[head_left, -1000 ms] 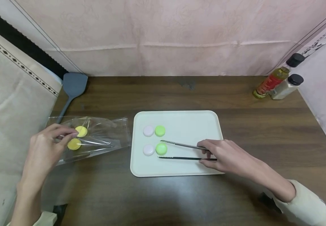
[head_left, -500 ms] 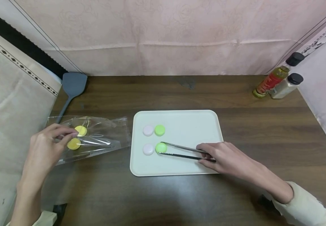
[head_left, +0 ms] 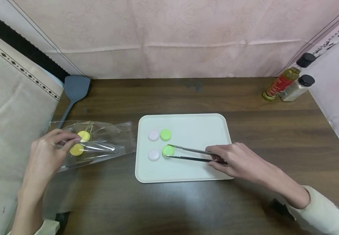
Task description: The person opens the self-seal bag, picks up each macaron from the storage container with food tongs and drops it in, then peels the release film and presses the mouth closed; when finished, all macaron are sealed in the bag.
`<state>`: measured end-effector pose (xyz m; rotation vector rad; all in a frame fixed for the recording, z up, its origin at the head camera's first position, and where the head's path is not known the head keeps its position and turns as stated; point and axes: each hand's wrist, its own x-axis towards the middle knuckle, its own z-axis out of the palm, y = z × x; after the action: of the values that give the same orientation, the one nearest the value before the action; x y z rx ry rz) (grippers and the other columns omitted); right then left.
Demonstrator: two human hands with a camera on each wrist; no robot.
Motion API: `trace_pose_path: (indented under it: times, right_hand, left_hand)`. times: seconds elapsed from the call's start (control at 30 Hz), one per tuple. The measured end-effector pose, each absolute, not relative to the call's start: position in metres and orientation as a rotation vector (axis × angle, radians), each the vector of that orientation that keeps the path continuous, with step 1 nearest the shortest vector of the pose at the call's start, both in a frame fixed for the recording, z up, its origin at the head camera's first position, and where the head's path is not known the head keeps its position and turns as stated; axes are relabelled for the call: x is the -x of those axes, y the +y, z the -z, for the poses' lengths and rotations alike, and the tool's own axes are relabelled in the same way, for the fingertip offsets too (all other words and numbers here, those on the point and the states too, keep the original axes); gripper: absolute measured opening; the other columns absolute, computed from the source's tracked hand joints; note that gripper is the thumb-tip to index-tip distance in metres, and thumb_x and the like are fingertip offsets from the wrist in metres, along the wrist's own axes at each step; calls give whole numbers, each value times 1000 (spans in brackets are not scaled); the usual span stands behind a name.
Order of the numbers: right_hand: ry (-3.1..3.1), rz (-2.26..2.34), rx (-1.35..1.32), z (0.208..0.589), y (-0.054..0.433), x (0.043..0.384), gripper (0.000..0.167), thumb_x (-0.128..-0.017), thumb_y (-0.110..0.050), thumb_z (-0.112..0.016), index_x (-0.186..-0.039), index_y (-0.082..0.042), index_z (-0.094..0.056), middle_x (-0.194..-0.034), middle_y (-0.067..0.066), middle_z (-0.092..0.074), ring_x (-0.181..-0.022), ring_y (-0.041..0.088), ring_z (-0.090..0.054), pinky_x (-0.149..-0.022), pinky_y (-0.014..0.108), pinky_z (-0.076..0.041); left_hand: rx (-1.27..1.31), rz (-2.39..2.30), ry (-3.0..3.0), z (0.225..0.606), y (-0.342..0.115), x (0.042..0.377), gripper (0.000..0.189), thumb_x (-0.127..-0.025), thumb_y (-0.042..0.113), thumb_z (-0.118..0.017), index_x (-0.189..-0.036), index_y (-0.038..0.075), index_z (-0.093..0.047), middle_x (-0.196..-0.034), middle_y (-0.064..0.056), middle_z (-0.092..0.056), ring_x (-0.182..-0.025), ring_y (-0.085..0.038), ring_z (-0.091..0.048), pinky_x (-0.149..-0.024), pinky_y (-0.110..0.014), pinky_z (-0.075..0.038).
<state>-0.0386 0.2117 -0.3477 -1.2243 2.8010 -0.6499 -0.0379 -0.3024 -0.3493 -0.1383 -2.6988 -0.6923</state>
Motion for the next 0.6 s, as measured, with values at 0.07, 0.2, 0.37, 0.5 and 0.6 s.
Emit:
trace_pose_path:
  times: [0.07,0.2,0.37,0.5,0.6]
  right_hand:
    - [2791,693,1214,345,209,41,24,-93,-13,-89,-112,-7,-76,-83,-10,-67,-65,-5,-48,-54,17,-41]
    - [2757,774,1211,342,199,50,22,-95,-14,-88,-113,-7,-77,-86,-8,-72,-68,-3,-52,-56,18,-45]
    - [2731,808,1267,341,175,69,22,-97,-15,-86,-114,-6,-78,-86,-5,-72,-65,0,-50,-55,19,-42]
    - [2704,804,1289,340,153,83,23,-96,-14,-86,-115,-3,-78,-82,-5,-69,-63,1,-47,-55,20,-40]
    - [2668,788,1305,342,134,92,18,-97,-13,-85,-110,-4,-78,-75,-7,-63,-62,0,-44,-56,20,-38]
  left_hand:
    - [139,699,-2701,349,-303,38,6,-91,-2,-87,-96,-4,-83,-99,-18,-78,-88,32,-38,-70,-1,-36]
    - [147,697,-2703,348,-303,38,6,-91,-3,-87,-96,-4,-84,-99,-18,-78,-88,32,-38,-70,-1,-36]
    - [148,694,-2699,349,-305,38,7,-90,-4,-87,-95,-4,-84,-99,-18,-78,-89,32,-37,-70,-1,-37]
    - [156,685,-2689,349,-305,39,8,-89,-4,-88,-95,-3,-84,-98,-18,-79,-89,26,-45,-72,0,-36]
    - [163,669,-2682,350,-304,39,8,-88,-3,-89,-95,-3,-84,-98,-18,-79,-85,7,-61,-73,1,-36]
